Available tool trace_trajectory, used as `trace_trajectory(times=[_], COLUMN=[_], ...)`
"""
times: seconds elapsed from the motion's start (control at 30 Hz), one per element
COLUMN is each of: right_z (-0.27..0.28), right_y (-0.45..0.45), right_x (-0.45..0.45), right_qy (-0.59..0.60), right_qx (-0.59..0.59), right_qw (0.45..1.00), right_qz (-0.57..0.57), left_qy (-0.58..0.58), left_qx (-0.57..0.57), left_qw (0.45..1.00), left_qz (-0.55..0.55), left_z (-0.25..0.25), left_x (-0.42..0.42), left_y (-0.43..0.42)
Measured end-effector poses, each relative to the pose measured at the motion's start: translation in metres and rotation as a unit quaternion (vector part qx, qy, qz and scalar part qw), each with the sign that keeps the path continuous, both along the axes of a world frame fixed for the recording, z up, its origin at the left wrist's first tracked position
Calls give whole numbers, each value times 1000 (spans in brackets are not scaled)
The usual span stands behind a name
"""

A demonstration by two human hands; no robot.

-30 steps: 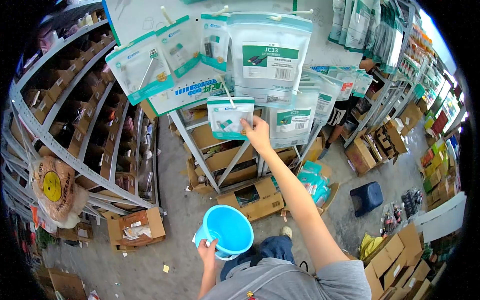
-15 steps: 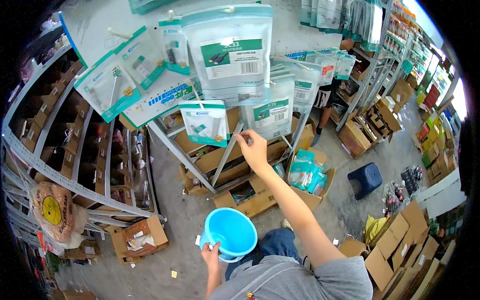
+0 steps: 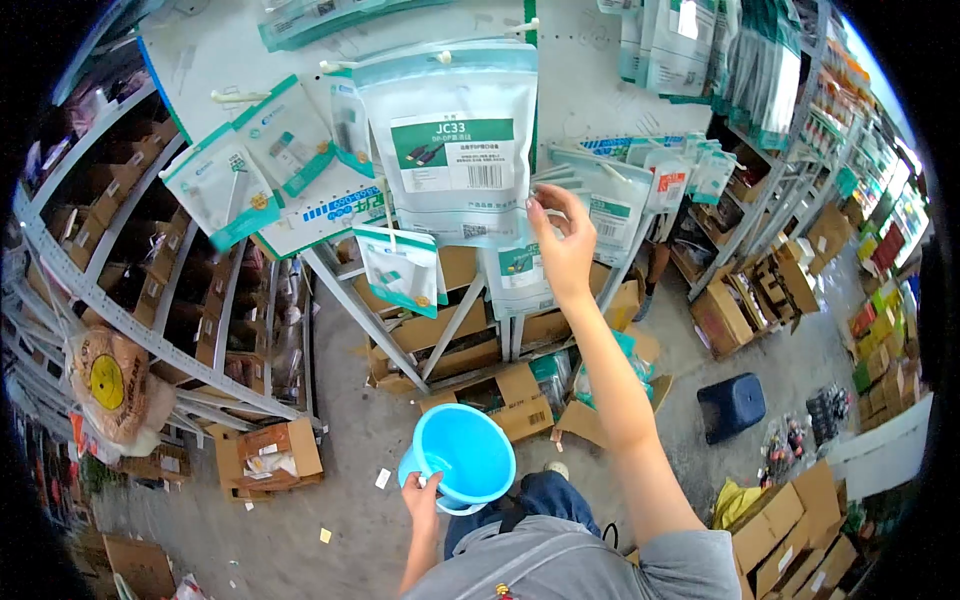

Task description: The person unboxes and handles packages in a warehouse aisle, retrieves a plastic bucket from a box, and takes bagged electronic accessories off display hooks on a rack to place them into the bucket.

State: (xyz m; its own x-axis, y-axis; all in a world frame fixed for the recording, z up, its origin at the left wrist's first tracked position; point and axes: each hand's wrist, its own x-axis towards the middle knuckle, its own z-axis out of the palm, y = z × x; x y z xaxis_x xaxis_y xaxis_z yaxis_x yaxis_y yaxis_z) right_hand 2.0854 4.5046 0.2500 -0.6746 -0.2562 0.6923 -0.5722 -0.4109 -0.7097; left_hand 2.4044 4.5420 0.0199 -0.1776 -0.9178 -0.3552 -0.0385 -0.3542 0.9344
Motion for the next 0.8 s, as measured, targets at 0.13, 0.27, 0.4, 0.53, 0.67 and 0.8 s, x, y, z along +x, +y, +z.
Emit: trace_trajectory(times=[0.13,0.27,0.4,0.53,0.67,0.8], right_z=[15,22,25,22,28,36], right_y=[-11,-20,-21,-26,-18,-2], right_x=[-16,-24,-19,-15,-16,-23], right_qy=[-19,-3,-36,-12,-2,18], right_qx=[24,45,57,80,52,54], right_qw=[998,993,986,989,992,990], right_qz=[61,104,154,124,115,127], left_qy=[14,23,-7,-9,16,1], left_qx=[-2,17,0,-2,-21,-16], left_qw=[1000,999,999,998,997,997], left_qz=[2,23,44,65,77,82], left_z=[8,4,-4,-3,-15,-12], left_x=[-16,-20,-18,-18,-17,-28], left_y=[14,23,26,30,33,38])
